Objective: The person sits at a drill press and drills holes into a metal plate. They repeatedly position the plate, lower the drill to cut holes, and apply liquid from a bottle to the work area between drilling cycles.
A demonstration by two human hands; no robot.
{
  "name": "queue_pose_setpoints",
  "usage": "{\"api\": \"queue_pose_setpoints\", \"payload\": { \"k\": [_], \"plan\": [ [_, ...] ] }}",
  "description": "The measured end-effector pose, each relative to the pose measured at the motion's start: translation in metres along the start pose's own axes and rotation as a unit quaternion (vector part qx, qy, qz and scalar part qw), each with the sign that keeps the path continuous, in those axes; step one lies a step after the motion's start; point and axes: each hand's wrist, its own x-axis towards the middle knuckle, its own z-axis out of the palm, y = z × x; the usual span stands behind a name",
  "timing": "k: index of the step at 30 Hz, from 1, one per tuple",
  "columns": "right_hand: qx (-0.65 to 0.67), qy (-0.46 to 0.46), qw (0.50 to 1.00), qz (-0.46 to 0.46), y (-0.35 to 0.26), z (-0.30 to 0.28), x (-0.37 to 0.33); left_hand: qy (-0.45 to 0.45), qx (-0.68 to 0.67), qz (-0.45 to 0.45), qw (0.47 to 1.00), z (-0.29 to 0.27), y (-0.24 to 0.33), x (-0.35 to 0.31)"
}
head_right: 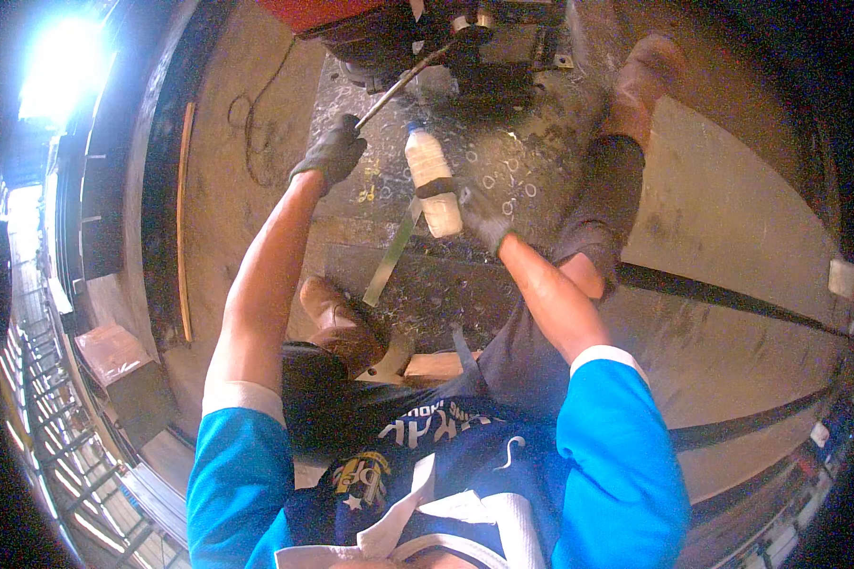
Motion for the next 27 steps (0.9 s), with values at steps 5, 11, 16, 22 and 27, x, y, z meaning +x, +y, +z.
{"api": "queue_pose_setpoints", "payload": {
  "k": [5,11,16,22,27],
  "plan": [
    [0.0,-0.004,1.0,0.005,-0.012,-0.003,-0.003,-0.024,-0.044,-0.039,0.998,-0.002,0.006,-0.003],
    [-0.003,0.002,1.0,0.003,-0.008,-0.003,-0.002,-0.024,-0.052,-0.032,0.998,0.0,0.005,-0.002],
    [-0.019,0.004,1.0,0.024,0.01,-0.001,0.004,-0.028,-0.044,-0.032,0.998,0.004,0.0,0.002],
    [0.025,0.009,0.999,0.03,0.046,0.015,0.016,-0.023,-0.023,-0.019,0.999,0.01,-0.007,0.007],
    [0.041,0.045,0.998,0.018,0.052,0.023,0.019,-0.021,-0.032,-0.01,0.999,0.011,-0.006,0.008]
  ]
}}
